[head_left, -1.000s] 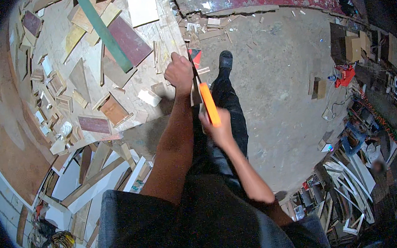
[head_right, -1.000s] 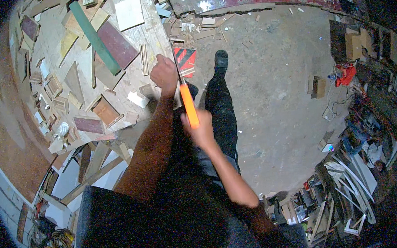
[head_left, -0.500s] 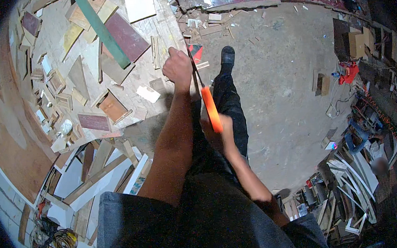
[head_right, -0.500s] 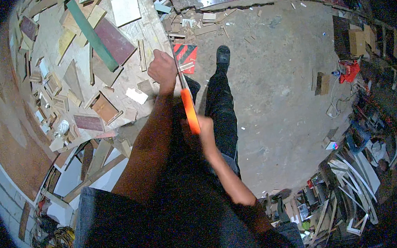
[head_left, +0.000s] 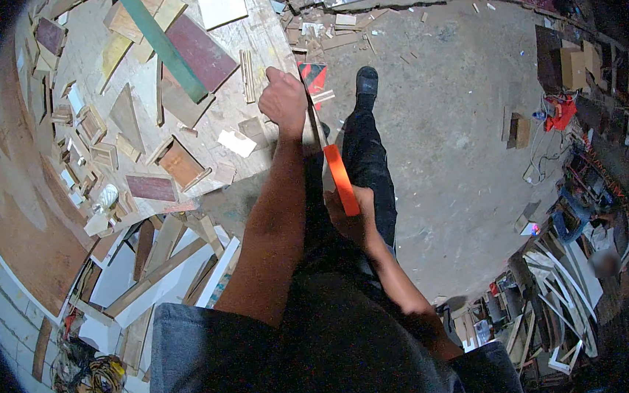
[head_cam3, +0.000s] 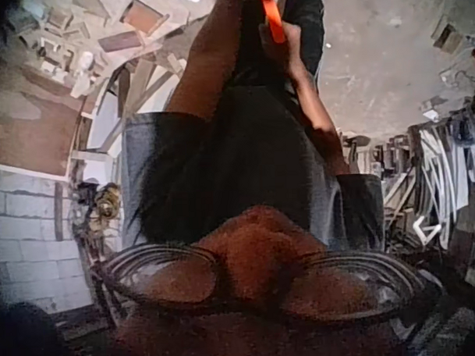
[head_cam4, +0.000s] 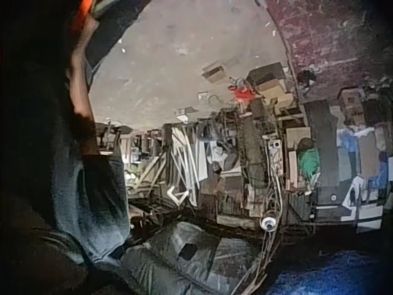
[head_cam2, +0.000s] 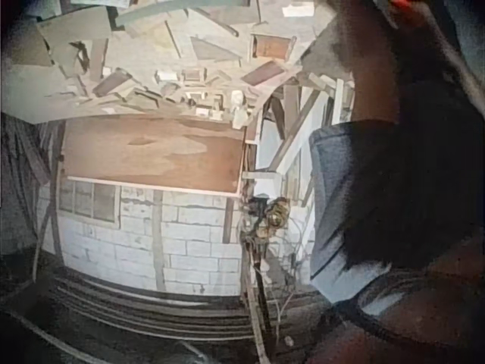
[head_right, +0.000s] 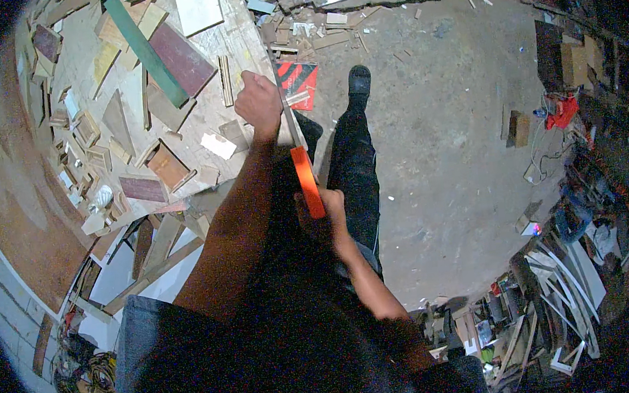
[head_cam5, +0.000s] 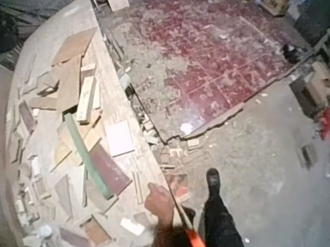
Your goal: Sawing a small piece of wood with a hand saw in a workshop.
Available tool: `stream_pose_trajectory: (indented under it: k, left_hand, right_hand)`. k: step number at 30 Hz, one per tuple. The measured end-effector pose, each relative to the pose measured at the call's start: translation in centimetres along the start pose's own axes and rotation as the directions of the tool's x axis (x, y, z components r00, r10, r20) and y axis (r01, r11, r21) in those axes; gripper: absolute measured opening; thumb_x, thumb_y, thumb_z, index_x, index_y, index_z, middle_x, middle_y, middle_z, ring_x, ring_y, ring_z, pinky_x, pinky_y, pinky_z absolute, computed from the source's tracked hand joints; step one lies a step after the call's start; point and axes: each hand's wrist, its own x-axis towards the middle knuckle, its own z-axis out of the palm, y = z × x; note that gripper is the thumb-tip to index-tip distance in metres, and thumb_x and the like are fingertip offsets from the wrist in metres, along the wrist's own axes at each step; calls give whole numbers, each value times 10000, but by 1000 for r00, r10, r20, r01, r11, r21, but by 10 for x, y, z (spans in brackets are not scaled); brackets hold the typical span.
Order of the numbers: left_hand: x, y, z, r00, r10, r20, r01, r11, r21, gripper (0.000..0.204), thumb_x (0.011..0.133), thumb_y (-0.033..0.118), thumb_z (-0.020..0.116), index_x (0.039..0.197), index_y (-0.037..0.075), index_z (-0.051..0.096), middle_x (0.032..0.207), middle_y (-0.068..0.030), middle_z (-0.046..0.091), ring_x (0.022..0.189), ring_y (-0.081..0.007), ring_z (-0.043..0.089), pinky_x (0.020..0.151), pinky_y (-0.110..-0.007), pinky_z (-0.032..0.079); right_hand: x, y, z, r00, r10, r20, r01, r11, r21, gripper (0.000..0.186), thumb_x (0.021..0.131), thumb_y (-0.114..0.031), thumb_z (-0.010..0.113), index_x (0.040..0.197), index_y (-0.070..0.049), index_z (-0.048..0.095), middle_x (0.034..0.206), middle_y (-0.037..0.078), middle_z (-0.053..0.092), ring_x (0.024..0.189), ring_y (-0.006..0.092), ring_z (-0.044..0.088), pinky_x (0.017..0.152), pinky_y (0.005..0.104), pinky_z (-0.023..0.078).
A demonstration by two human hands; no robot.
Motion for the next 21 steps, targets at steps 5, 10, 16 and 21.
stream_pose_trajectory:
  k: [5, 10, 16, 21]
  left_hand:
    - [-2, 4, 2, 999, 12, -42, -12, 1000, 1, 167, 897, 263, 536, 879, 98, 556, 590, -187, 616, 538, -393, 630, 518, -529, 471]
    - [0, -2, 0, 1000, -5, 5, 5, 1000, 15, 180, 851, 252, 562, 911, 83, 559, 629, -168, 654, 570, -376, 658, 561, -514, 505]
    - [-3, 3, -1, 1000, 20, 18, -19, 1000, -13, 187, 858, 253, 562, 911, 74, 558, 614, -186, 637, 557, -392, 647, 544, -527, 489]
    - [-1, 0, 1, 1000, 22, -20, -22, 1000, 3, 185, 866, 253, 559, 905, 72, 556, 609, -194, 628, 561, -395, 644, 541, -530, 485]
  right_hand:
    - [4, -15, 23, 994, -43, -100, 43, 999, 5, 258, 867, -108, 710, 695, -8, 547, 548, 108, 539, 466, 228, 566, 468, 340, 425]
    - [11, -24, 10, 988, -93, -124, 99, 994, 44, 259, 860, -105, 713, 695, -13, 536, 558, 113, 537, 471, 246, 570, 479, 343, 431]
    - [6, 4, -10, 994, -104, -45, 102, 994, -42, 256, 858, -81, 706, 691, -24, 521, 581, 94, 545, 482, 210, 545, 490, 336, 431]
    - [31, -25, -10, 991, 131, -1, -131, 991, 39, 290, 865, -94, 698, 668, -15, 500, 568, 58, 524, 477, 180, 482, 487, 336, 420]
